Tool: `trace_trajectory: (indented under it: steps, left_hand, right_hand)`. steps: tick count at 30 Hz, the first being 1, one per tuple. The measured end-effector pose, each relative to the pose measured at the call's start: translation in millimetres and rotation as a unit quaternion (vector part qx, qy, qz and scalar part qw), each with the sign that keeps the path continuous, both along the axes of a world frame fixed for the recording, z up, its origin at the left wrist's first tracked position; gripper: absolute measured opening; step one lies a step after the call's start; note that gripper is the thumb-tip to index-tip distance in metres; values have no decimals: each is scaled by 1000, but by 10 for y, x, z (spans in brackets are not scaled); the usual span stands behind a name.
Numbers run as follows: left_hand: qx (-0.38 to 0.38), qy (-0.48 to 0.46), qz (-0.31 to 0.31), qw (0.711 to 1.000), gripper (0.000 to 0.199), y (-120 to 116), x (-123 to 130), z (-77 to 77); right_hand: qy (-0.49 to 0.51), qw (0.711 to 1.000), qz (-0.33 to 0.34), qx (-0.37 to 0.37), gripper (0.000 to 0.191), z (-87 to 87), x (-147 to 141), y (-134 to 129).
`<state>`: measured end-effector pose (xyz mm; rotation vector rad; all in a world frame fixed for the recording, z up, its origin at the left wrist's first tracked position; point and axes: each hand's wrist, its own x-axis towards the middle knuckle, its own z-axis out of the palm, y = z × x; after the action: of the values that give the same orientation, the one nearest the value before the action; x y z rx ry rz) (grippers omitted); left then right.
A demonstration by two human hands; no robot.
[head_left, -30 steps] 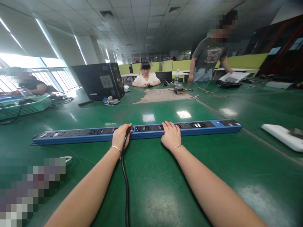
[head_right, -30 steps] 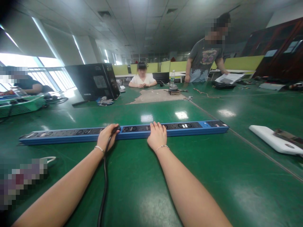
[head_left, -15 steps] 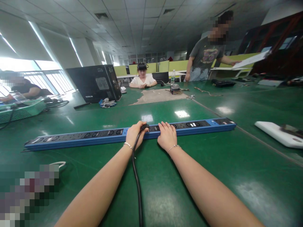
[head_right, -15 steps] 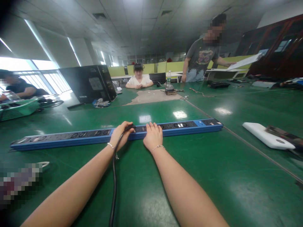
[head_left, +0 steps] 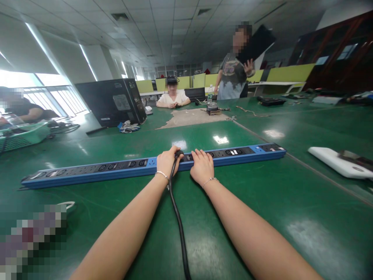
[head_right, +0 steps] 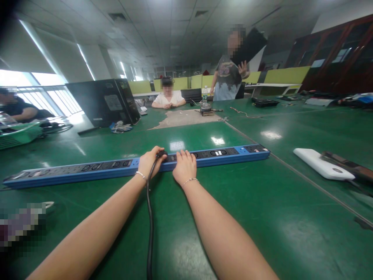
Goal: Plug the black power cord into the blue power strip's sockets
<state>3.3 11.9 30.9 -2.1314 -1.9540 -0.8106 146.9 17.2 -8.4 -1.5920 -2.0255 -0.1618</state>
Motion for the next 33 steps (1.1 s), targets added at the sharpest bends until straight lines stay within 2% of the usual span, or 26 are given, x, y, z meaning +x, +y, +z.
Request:
trace_trajectory:
  steps: [9,22,25,30,33]
  left_hand:
    - [23,53,-5,998,25,-73,131,54]
    - [44,34,11,998,25,-105,133,-85]
    - [44,35,2,998,26,-105,97,-97]
    - [25,46,-18,998,21,-98,12,-92]
    - [20,41,-22,999,23,-106,-15,-117]
  right_hand:
    - [2,1000,4,4,49,-4,1,6]
    - [28,1000,9,-4,52,17,0,6]
    - [71,996,60,15,56,43,-10,9]
    - [107,968,218,58,62,84,-114,-59]
    - [111,962,246,41,61,71,-175,-90]
